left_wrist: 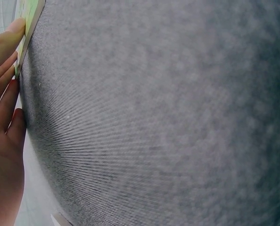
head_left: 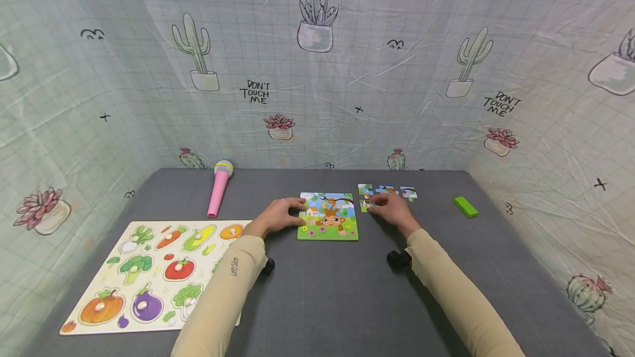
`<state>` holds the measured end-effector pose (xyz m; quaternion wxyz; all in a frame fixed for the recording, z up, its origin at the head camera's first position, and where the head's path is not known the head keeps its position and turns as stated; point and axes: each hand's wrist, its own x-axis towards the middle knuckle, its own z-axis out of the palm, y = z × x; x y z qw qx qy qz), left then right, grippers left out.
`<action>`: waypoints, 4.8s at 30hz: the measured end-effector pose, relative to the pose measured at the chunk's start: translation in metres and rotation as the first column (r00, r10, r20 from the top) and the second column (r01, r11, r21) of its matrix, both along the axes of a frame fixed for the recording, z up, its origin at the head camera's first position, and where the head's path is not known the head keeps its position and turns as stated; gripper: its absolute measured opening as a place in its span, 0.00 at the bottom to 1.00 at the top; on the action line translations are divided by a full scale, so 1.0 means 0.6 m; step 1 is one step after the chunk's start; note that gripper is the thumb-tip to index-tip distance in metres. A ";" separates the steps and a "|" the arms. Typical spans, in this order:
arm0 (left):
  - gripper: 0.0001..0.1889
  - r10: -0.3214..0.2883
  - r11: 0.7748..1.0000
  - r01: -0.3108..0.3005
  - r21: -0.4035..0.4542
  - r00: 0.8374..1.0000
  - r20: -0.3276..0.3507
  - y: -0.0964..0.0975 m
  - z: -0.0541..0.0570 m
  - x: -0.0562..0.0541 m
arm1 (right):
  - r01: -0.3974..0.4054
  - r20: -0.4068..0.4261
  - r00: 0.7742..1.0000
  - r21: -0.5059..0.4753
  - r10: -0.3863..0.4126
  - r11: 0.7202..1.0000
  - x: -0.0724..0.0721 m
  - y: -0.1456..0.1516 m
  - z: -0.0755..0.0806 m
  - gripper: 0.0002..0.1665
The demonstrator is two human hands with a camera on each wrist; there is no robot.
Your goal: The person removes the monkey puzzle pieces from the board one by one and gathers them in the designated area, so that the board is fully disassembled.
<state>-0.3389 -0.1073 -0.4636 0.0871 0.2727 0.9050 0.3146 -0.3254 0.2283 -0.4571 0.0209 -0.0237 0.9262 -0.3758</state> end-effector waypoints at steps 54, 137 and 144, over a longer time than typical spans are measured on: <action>0.24 0.021 1.000 -0.021 -0.009 0.999 0.033 0.003 0.003 0.002 | -0.437 0.056 0.899 0.048 0.434 0.898 -0.004 -0.151 0.019 0.28; 0.24 0.007 1.000 -0.007 0.013 1.000 -0.009 0.002 -0.003 0.004 | 0.160 0.157 0.982 -0.360 -0.109 0.919 0.004 0.066 0.017 0.25; 0.24 0.011 1.000 -0.011 0.019 1.000 0.007 0.000 -0.006 -0.001 | 0.154 0.153 0.982 -0.314 -0.110 0.937 0.002 0.092 0.011 0.27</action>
